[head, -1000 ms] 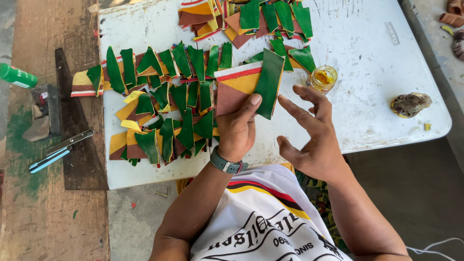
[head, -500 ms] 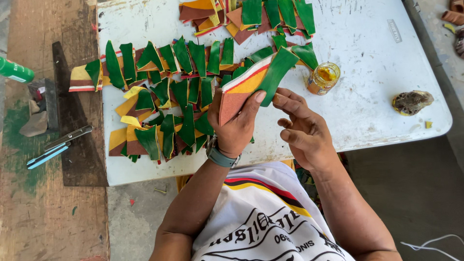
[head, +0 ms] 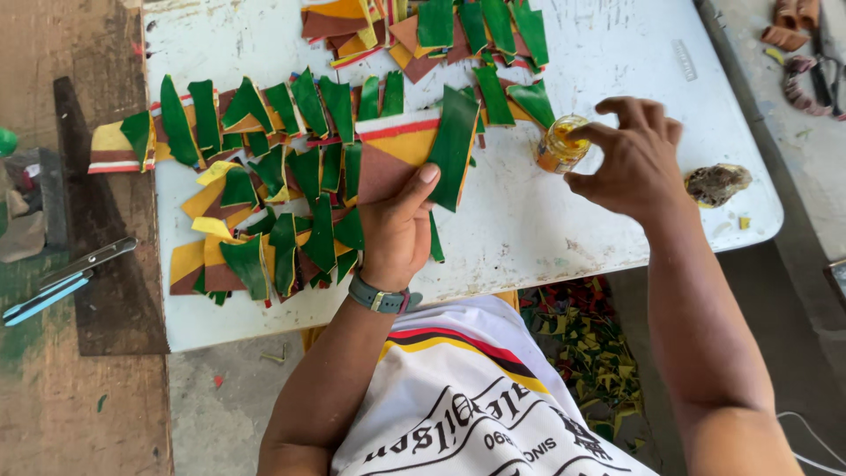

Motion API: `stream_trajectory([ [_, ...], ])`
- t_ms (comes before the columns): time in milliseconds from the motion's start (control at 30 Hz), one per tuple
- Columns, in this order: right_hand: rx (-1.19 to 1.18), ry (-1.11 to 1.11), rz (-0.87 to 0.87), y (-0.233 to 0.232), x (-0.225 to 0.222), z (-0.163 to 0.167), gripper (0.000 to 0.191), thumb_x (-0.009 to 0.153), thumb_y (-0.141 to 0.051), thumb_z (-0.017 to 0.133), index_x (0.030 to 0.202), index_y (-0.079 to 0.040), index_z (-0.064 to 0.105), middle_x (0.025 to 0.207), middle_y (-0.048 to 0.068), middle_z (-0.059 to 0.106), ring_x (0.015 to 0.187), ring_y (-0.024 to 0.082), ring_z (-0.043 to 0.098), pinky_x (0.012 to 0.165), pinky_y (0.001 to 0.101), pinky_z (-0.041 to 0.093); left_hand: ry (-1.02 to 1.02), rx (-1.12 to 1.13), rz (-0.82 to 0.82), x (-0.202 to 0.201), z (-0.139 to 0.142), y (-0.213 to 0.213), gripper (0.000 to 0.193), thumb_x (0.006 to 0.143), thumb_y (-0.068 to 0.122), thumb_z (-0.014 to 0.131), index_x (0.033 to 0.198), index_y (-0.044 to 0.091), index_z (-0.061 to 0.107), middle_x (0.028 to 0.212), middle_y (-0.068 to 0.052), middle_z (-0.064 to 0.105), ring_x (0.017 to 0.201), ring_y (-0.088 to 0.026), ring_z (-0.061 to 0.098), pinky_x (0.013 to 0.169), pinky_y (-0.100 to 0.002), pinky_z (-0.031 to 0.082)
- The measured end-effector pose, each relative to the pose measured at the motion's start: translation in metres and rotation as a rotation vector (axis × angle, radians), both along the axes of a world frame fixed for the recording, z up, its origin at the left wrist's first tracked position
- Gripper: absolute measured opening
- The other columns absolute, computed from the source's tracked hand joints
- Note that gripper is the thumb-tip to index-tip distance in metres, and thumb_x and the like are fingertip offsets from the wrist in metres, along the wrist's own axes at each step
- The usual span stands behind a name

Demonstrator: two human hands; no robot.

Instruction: The person picks up a triangular layered piece from the table, applies yellow glue from a jar onto it, presses a green fabric strip onto the glued surface, and places the assembled piece back on the table, repeating this cycle for many pieces.

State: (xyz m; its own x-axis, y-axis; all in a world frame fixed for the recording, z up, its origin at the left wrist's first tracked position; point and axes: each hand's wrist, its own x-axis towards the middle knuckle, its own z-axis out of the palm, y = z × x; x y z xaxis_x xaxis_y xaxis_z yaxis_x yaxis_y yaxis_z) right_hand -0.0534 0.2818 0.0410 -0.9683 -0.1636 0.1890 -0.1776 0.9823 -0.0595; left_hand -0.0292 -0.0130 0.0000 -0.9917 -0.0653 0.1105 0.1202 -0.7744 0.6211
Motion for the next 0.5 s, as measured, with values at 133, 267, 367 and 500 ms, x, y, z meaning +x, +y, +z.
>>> stream_trajectory([
  [133, 0.124, -0.274, -0.014, 0.003, -0.044, -0.006, 0.064, 0.059, -0.039, 0.091, 0.120, -0.030, 0.078, 0.146, 0.006, 0.051, 0.136, 0.032, 0.034, 0.109, 0.0504, 0.026, -0.092, 0.139, -0.177, -0.006, -0.002, 0.000, 0.042, 0.096, -0.003, 0.074, 0.135, 0.005, 0.063, 0.126, -0.007, 0.070, 0.106, -0.014, 0.068, 0.075, -0.026, 0.053],
  [267, 0.191, -0.439, -0.048, -0.003, -0.064, -0.002, 0.063, 0.060, -0.031, 0.088, 0.122, -0.033, 0.077, 0.148, -0.001, 0.050, 0.136, 0.028, 0.036, 0.113, 0.0461, 0.026, -0.202, 0.203, -0.268, -0.009, 0.000, 0.003, 0.040, 0.092, 0.000, 0.069, 0.129, 0.010, 0.064, 0.121, -0.004, 0.072, 0.105, -0.014, 0.071, 0.083, -0.028, 0.058],
  [367, 0.033, -0.362, -0.012, 0.009, -0.052, 0.014, 0.060, 0.061, -0.025, 0.088, 0.119, -0.032, 0.078, 0.150, 0.001, 0.049, 0.139, 0.030, 0.033, 0.114, 0.0501, 0.024, -0.281, 0.250, -0.314, -0.014, -0.006, 0.007, 0.033, 0.094, 0.000, 0.068, 0.125, 0.009, 0.066, 0.116, -0.006, 0.073, 0.101, -0.016, 0.071, 0.086, -0.032, 0.059],
  [500, -0.514, -0.139, 0.183, 0.025, 0.007, 0.042, 0.052, 0.071, -0.017, 0.084, 0.121, -0.026, 0.072, 0.152, 0.004, 0.049, 0.144, 0.025, 0.038, 0.120, 0.0470, 0.033, -0.441, 0.315, -0.354, -0.019, -0.019, 0.021, 0.019, 0.096, 0.003, 0.066, 0.115, 0.002, 0.068, 0.110, -0.010, 0.074, 0.095, -0.016, 0.073, 0.083, -0.030, 0.062],
])
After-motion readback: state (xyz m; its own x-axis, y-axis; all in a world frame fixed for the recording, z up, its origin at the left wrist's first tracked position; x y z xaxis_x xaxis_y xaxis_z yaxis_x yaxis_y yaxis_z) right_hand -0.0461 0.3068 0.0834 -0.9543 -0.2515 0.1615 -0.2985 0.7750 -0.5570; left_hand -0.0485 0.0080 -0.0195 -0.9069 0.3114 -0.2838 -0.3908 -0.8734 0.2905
